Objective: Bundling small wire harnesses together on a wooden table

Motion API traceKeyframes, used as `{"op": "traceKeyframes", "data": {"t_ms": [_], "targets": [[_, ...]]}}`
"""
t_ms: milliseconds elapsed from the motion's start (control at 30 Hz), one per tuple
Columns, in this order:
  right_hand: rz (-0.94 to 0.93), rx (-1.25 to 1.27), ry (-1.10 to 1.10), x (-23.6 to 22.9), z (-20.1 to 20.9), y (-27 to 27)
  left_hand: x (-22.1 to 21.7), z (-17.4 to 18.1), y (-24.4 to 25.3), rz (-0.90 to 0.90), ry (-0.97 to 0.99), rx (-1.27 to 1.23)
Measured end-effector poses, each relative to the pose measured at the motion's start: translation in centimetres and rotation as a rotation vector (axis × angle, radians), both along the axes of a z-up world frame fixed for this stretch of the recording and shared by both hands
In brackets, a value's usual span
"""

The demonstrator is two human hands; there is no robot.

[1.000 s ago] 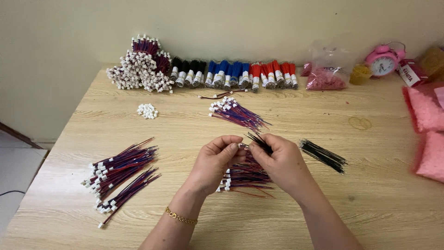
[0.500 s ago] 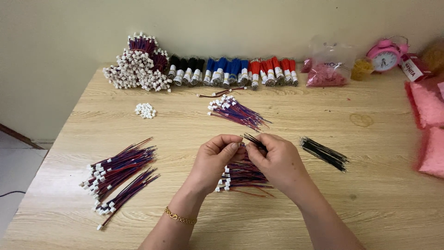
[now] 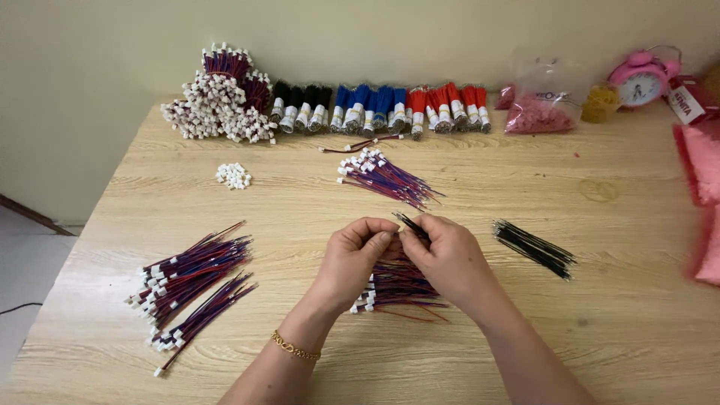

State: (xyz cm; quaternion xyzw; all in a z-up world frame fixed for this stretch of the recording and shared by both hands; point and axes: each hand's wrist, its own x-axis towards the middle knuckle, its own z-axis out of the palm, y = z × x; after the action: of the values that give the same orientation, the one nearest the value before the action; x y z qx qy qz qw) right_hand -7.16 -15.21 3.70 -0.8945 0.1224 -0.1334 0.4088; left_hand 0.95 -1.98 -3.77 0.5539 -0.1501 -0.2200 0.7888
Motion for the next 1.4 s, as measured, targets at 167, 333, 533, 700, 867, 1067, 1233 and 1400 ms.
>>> {"op": "traceKeyframes", "data": {"t_ms": [167,333,533,700,867,1067,1233,1400], "targets": [[-0.009,0.070,0.048,0.3,-0.8,-0.3,-0.3,0.2,-0.2,-0.018,-0.004,0.036],[0.027,0.108,0.036,0.6,-1.4,-0.6,0.6,0.5,0.2,-0.034,-0.069,0.102],[-0.007,0.082,0.074,-0.1,1.6,-0.5,2.0,6.3,2.3,-0.168,-0.189,0.590],[-0.089,0.196,-0.030,0.3,-0.4,-2.1,11.2,-2.7,0.7,0.214,-0.613,1.002],[-0.074,0.196,-0.087,0.3,-1.1,-2.6,14.0,-3.7,-0.8,0.375,-0.821,1.178],[0.006,0.313,-0.131,0.6,-2.3,-3.3,14.4,-4.5,-0.8,0.388,-0.862,1.261],[-0.003,0.443,-0.193,0.1,0.2,-2.0,11.4,-2.2,1.0,0.310,-0.718,1.199],[-0.008,0.387,-0.170,-0.1,0.1,-1.3,4.7,4.1,3.0,0.305,-0.665,0.717]]}}
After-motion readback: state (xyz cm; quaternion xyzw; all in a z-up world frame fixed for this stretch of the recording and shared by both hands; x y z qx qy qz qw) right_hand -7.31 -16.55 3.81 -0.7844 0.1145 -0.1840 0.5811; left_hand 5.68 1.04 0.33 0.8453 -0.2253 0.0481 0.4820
